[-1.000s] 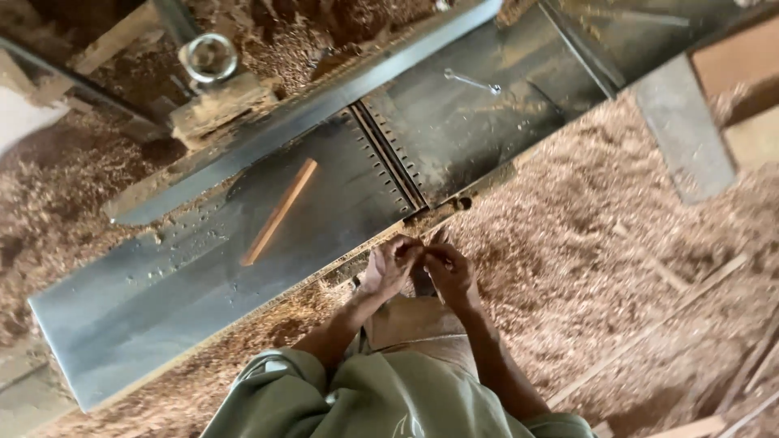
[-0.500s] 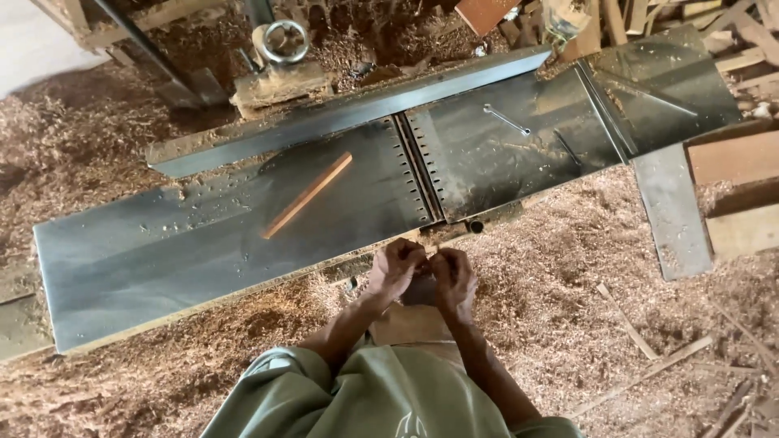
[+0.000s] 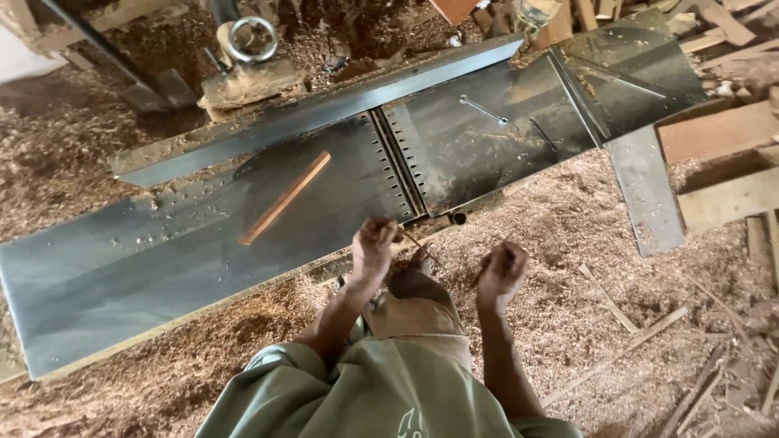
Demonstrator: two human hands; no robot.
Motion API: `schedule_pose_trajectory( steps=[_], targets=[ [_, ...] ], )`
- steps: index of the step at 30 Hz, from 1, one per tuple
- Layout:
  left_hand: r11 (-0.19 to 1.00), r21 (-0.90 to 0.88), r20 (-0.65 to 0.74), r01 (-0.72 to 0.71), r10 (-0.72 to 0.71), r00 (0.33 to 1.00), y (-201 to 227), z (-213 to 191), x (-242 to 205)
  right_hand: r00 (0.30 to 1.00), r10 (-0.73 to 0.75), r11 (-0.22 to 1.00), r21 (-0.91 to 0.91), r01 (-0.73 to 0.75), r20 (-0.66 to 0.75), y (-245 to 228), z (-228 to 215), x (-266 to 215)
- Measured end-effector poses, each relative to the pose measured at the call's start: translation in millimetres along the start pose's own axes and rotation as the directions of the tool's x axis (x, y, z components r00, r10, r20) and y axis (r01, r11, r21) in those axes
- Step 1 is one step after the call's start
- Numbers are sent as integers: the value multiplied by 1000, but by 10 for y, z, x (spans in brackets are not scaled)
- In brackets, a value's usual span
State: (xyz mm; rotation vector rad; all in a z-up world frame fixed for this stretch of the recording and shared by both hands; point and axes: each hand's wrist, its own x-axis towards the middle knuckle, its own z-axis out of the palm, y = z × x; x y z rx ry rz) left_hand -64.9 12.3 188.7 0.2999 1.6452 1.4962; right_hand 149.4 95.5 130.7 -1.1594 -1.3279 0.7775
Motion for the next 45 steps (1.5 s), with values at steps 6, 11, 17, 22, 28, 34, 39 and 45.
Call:
schedule_pose_trajectory(
  steps=[6,11,17,22,28,34,39,45],
  targets=[
    [980,-197,24,-38,44,999,-390,-34,284,923,264,759,-650,-20,280,371,-593,35],
    [988,-148,107,-38,54,993,76,-59,-23,840,304,930,-332,-159,449,-403,-297,-69],
    [965,221,183,-140,100,978,-84,-136,-54,693,136,985,-174,-15,708,-765,187,-103],
    [916,171,171,-362,334,927,-95,-236,-223,531,342,931,-356,-80,775,-842,335,-257],
    [903,194,89,-383,372,924,-262,-405,-174,523,354,931,-344,-120,775,-786,325,-345],
    [938,198,61,-286,279,958,-123,-368,-227,508,381,925,-324,-200,773,-472,274,-347],
    [814,386,29,-435,460,887,-632,-134,-52,429,468,882,-442,-165,773,-1099,430,-91],
    [740,636,66,-221,233,970,-460,-78,285,302,469,881,-415,-226,830,-1314,742,160]
  ],
)
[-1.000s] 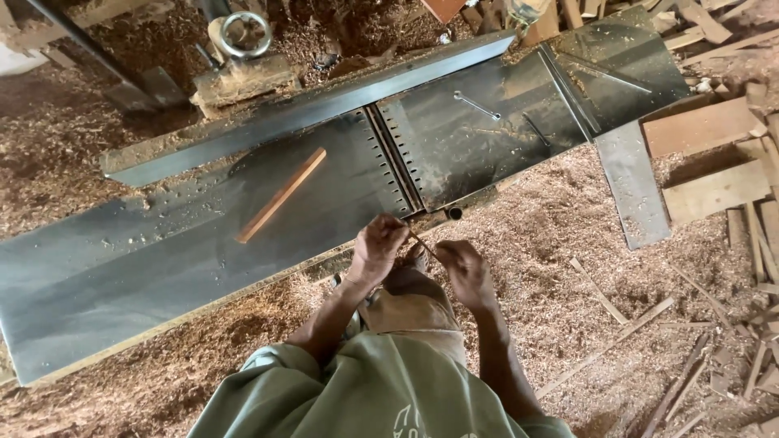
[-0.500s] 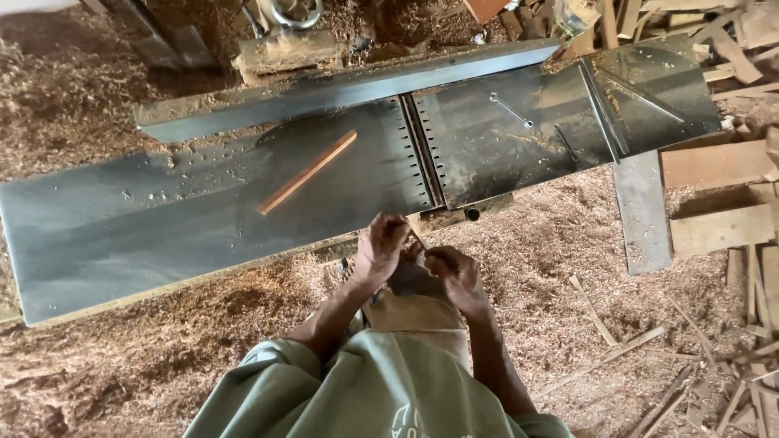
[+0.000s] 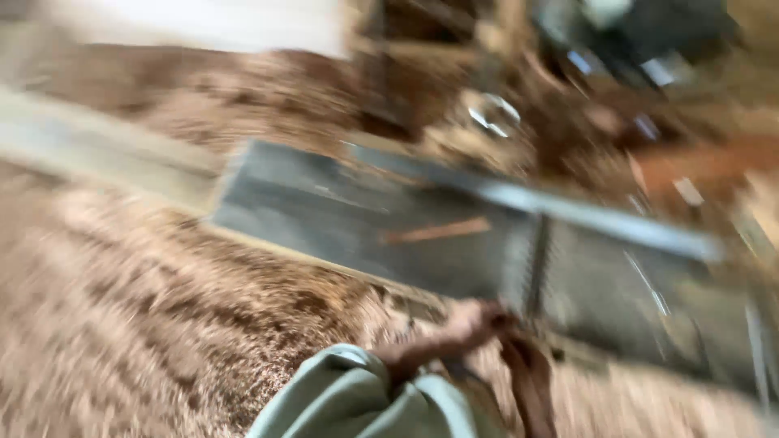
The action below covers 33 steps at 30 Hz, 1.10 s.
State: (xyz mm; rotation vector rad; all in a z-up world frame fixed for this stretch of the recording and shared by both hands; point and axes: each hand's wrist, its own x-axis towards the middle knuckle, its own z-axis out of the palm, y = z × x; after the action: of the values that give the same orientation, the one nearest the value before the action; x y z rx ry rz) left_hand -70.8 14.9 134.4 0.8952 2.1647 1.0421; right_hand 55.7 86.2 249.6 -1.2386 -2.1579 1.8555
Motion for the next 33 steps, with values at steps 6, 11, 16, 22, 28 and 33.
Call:
schedule_pose_trajectory(
  steps=[6,11,16,22,28,33],
  targets=[
    [990,-132,-55,50,-58,997,594,-174,-73,990,-49,972,-233,17,-136,1132,-293,855],
    [995,-58,-228,-83,68,971,553,162,27,986,-24,999,25,29,-162,967,-284,880],
    [892,177,-449,-416,450,772,606,333,146,637,-749,393,-649,651,186,1595,-670,1526],
    [576,-768,-3,279,-439,899,1024,-74,41,1000,13,933,359,-16,10,934,-627,1087],
    [476,-821,95,315,-431,897,915,161,88,858,-468,501,-735,456,213,1837,-848,1620],
    [502,-813,52,295,-443,895,788,201,94,892,-417,651,-629,425,172,2098,-884,1622]
  ],
)
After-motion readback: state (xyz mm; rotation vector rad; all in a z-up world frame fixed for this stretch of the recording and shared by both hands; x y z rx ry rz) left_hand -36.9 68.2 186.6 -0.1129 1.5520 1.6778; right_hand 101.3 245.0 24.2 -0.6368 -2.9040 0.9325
